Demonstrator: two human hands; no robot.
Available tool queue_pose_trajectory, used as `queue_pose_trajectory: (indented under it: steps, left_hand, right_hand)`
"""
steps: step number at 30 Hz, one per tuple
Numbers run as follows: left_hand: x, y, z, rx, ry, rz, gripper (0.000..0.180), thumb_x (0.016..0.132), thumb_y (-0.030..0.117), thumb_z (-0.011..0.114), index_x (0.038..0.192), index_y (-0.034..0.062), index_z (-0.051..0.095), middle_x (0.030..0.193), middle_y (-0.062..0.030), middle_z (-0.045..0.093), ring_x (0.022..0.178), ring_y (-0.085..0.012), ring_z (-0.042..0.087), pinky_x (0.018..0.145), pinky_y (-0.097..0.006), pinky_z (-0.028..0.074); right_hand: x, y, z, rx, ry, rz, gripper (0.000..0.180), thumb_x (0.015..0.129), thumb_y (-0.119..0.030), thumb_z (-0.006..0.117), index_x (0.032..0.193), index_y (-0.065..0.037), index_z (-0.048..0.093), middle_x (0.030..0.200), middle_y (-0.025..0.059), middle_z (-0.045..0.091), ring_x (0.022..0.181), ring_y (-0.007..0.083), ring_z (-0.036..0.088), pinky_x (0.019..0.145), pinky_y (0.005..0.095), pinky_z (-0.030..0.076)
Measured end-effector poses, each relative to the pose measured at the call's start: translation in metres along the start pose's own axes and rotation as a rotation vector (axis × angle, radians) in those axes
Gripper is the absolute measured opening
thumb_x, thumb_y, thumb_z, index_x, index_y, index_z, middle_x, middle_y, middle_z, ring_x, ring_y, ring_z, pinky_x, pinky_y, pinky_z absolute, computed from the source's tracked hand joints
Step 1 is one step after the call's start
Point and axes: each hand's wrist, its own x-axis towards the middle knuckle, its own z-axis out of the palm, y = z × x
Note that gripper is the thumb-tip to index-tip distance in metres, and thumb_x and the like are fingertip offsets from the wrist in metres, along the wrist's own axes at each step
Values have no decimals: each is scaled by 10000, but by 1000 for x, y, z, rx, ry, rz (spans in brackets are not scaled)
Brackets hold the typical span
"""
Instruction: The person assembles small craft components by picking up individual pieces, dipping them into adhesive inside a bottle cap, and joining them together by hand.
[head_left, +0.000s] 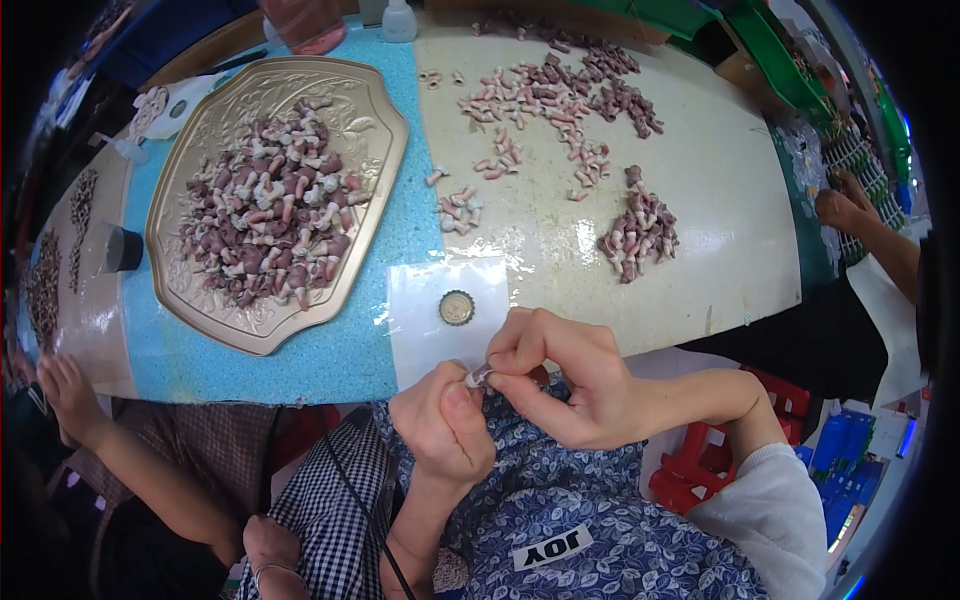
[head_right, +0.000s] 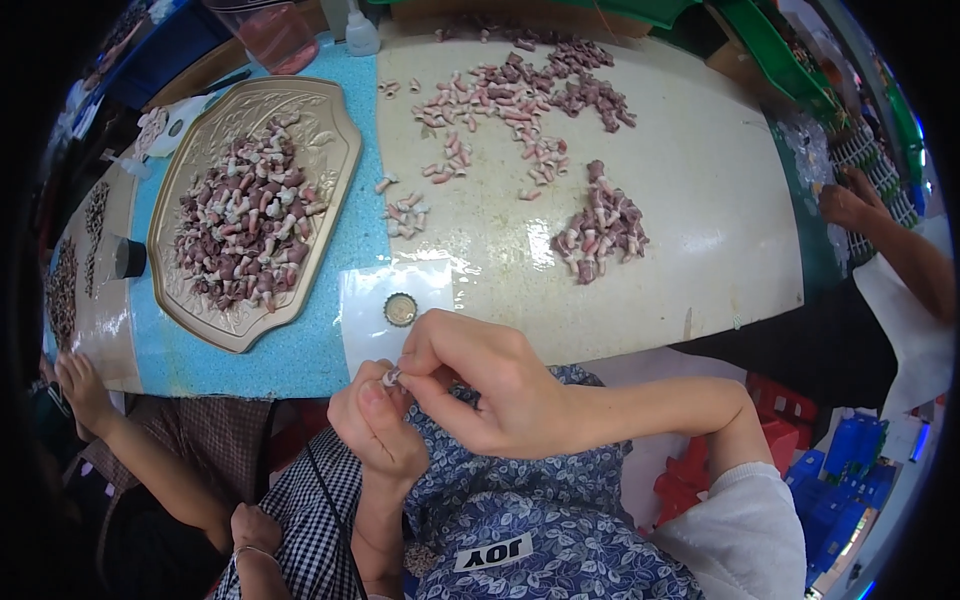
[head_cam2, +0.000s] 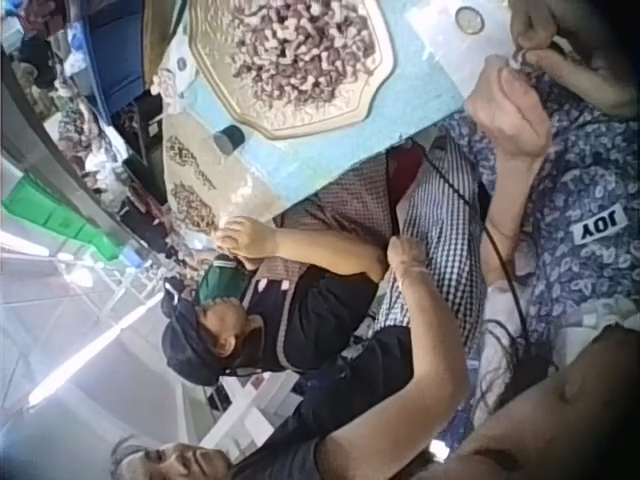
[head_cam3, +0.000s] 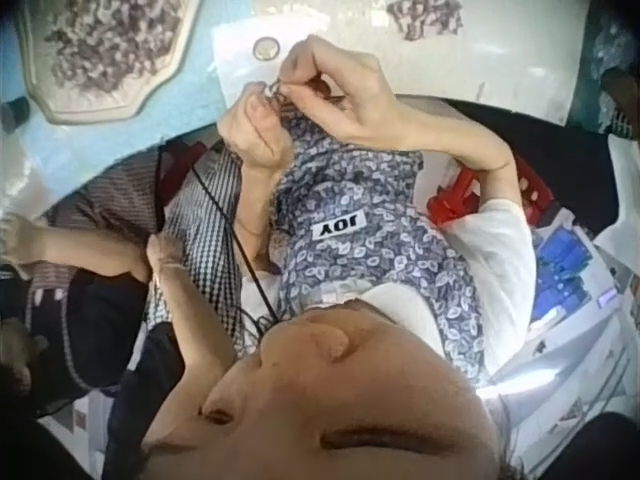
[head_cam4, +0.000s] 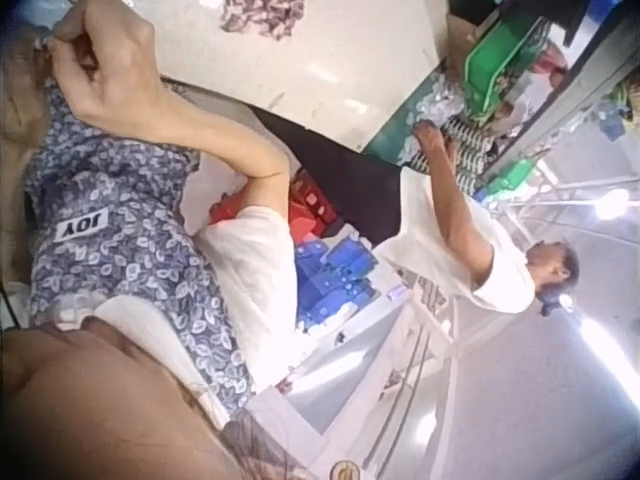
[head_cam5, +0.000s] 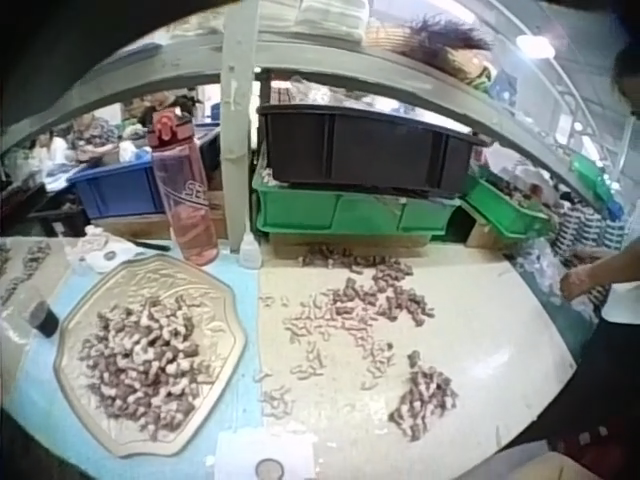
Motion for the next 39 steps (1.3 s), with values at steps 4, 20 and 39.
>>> queue_pose_trajectory:
  steps: [4, 20, 39]
  left_hand:
    - [0, -2, 4, 12, -26, 53, 286, 908, 120, 395, 658, 8, 476, 528, -91, 459, 419, -260, 493, 417, -345, 355]
    - [-11, 24, -22, -1466, 257, -992, 281, 991, 40, 354, 1239, -84, 397, 816, -40, 409, 633, -55, 356, 524, -163, 349]
    - [-16, 10, -27, -1193, 357, -746, 272, 930, 42, 521, 1174, -80, 534, 963, -104, 607, 860, -112, 567, 760, -203, 467]
  right_hand:
    - [-8, 4, -3, -50, 44, -34, 147, 807, 85, 598, 837, 17, 472, 821, 113, 573, 609, 109, 497, 508, 222, 392]
    - [35, 66, -214, -1005, 386, -1, 136, 793, -96, 663, 835, 26, 619, 743, 133, 630, 589, 215, 582, 569, 312, 480]
    - [25, 4, -30, -230, -110, 132, 115, 795, -12, 660, 857, 30, 573, 773, 108, 581, 662, 198, 606, 569, 305, 497]
